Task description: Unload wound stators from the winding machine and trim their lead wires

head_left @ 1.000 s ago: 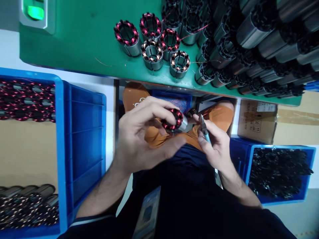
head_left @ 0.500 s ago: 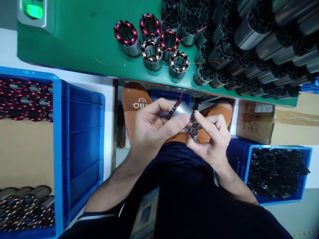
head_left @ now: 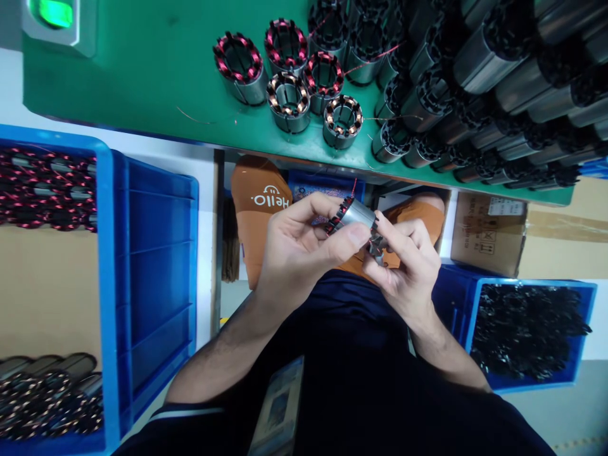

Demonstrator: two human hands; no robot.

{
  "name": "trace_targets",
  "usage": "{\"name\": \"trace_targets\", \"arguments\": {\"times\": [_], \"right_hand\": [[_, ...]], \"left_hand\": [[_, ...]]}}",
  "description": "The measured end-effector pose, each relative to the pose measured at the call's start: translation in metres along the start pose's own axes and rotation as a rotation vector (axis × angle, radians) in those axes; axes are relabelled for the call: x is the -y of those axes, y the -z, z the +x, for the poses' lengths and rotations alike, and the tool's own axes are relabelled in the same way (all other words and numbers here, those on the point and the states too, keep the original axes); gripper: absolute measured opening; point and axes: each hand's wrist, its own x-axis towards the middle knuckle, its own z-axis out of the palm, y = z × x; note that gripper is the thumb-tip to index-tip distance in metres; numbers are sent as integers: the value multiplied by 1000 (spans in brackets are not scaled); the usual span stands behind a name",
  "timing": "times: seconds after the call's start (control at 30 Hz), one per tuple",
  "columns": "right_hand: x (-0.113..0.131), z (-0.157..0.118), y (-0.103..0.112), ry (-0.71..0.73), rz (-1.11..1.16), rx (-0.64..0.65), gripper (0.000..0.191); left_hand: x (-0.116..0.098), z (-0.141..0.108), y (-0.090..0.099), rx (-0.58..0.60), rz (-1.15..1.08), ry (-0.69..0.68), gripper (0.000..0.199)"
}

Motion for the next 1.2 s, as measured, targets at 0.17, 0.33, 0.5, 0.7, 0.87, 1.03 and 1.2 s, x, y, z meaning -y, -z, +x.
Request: {"name": "trace_targets", "arguments": {"times": [0.17,0.33,0.5,0.7,0.87,1.03,1.2], "right_hand": [[1,1,2,-64,86,77,62],[-8,5,5,-223,68,306,57],[-45,-11,6,-205,-34,436,60],[-71,-22,-3,-155,-88,497,67],[-58,-6,-9,-80,-78,524,65],[-54,-4,-12,-82,-57,523,63],[-50,-14,-18,-146,-16,518,58]], "left_hand": [[13,1,0,-56,-7,-12,40],[16,-3,28,-233,46,-11,45],[-44,-43,130,-518,384,-218,56],[-160,-97,278,-928,1457,-211,38],[-176,-75,346,-952,1494,24,26],[-169,-54,357,-925,1415,128,32],[-185,-62,315,-885,1421,-1,57]]}}
